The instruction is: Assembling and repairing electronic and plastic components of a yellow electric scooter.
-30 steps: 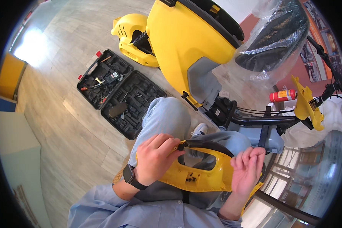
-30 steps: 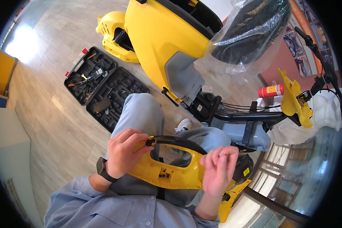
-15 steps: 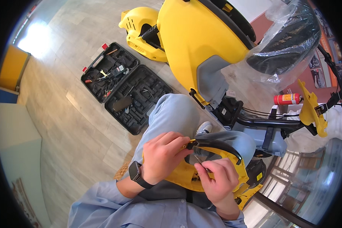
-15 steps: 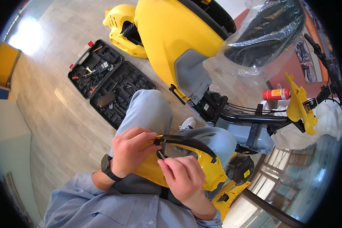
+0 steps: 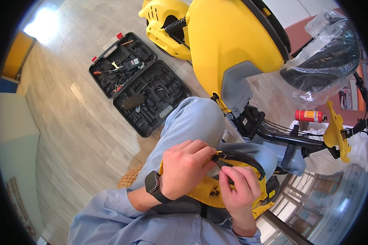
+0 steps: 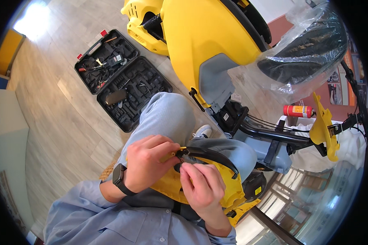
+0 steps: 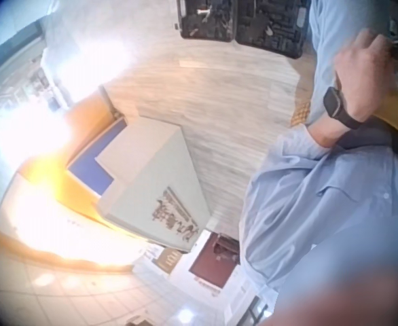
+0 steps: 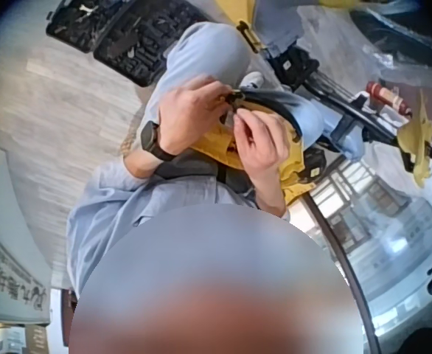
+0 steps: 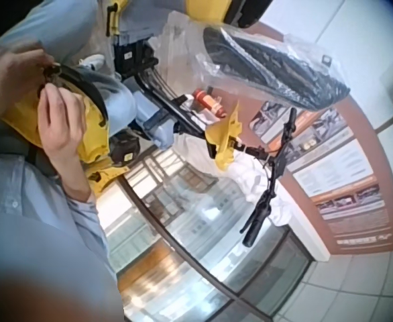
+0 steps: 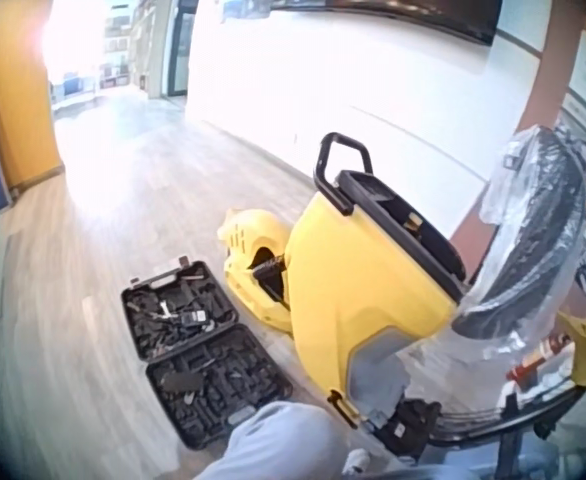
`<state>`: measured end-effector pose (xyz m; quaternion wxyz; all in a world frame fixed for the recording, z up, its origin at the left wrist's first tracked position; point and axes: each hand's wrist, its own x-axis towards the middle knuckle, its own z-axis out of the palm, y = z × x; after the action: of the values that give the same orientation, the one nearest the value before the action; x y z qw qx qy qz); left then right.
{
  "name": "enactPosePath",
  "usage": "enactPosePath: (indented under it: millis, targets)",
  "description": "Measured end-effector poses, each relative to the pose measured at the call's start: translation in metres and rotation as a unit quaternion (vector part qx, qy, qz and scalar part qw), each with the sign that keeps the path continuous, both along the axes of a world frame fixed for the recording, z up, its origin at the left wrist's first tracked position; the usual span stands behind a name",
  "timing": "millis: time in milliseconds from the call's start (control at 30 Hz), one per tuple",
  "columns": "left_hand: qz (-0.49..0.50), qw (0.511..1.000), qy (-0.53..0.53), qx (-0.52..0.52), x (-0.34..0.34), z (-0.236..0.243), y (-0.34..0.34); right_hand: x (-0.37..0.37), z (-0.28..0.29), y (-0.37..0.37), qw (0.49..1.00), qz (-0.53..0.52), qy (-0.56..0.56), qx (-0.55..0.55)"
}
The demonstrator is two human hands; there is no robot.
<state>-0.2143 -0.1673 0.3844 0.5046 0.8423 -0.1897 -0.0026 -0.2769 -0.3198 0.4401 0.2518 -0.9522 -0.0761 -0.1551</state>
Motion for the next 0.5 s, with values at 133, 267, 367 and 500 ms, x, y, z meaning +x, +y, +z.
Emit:
enactPosePath:
  millis: [133, 267, 367, 500]
  targets:
    - [-0.004, 1.0, -0.005, 0.0, -0.0002, -0.001, 0.0002, 0.0016, 0.0013, 0.0028, 1.0, -0.008, 0.007, -0.012]
    - [-0.006, 1.0, -0.008, -0.001, 0.0002, -0.0014, 0.0006, 0.0031, 0.0037, 0.0049, 1.0, -0.016, 0.013, -0.021]
    - [-0.009, 1.0, -0.01, -0.001, 0.0, -0.001, 0.0013, 0.004, 0.0048, 0.0059, 0.999, -0.009, 0.011, -0.05]
    - [-0.01, 1.0, -0.013, 0.003, -0.0008, -0.0005, 0.0015, 0.0052, 0.0054, 0.0049, 0.993, 0.023, -0.019, -0.113]
